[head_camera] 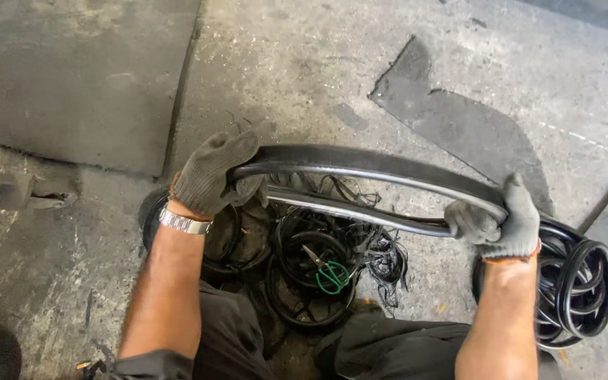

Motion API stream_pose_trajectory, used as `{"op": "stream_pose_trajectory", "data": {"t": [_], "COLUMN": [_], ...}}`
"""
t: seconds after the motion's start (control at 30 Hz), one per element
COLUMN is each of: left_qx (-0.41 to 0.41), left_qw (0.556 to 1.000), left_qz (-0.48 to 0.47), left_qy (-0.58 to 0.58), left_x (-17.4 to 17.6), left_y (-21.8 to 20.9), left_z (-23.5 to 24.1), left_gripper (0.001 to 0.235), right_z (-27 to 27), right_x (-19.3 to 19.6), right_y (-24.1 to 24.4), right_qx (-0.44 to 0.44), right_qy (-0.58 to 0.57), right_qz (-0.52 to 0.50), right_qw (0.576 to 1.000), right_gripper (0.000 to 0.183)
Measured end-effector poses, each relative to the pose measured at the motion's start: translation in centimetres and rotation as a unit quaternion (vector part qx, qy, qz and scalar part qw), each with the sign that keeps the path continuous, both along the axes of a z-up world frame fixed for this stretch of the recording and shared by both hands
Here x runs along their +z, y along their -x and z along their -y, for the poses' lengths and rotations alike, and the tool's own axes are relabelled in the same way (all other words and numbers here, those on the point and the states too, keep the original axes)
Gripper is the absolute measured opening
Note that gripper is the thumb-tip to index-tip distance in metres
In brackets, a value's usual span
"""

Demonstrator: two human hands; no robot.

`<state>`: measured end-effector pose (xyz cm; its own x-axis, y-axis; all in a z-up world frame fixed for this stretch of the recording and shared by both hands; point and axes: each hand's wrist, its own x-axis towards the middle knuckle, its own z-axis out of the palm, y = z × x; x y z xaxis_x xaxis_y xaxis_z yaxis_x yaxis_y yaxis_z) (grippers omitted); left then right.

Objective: The recorder is using scissors to trim excess material from the edges of black rubber rings.

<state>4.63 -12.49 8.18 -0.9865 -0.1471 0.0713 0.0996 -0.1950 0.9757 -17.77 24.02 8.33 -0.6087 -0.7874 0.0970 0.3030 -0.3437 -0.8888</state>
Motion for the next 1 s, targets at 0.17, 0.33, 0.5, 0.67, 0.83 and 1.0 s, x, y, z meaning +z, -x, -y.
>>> {"op": "stream_pose_trajectory", "data": {"t": [0.17, 0.33, 0.5, 0.67, 0.83, 1.0], "left_qx": [0.029, 0.062, 0.053, 0.055, 0.050, 0.119], "left_qw": [0.987, 0.981, 0.972, 0.980, 0.965, 0.950], "left_qz": [0.008, 0.025, 0.060, 0.136, 0.098, 0.129], "left_qy": [-0.157, -0.184, -0.222, -0.131, -0.238, -0.260], "left_x": [0.0, 1.1, 3.1, -1.3, -5.1, -3.0], "left_y": [0.6, 1.2, 1.7, 3.3, 4.6, 3.8], "left_z": [-1.2, -3.2, -5.2, -6.9, -6.4, -5.5], "left_gripper": [0.043, 0.056, 0.037, 0.043, 0.044, 0.043], "right_z": [0.6, 3.6, 7.0, 5.2, 4.3, 5.5], "right_x": [-1.0, -2.7, -8.3, -23.0, -30.9, -33.8], "right_y": [0.5, 0.1, -1.3, -5.7, -14.1, -17.6], "right_qx": [0.005, 0.062, -0.244, 0.155, 0.318, 0.163], "right_qy": [-0.012, -0.021, -0.430, -0.717, -0.665, -0.741], "right_qz": [-0.008, 0.034, 0.097, -0.460, -0.536, -0.497], "right_qw": [1.000, 0.997, 0.864, 0.500, 0.412, 0.420], "right_gripper": [0.057, 0.065, 0.051, 0.037, 0.032, 0.028]}}
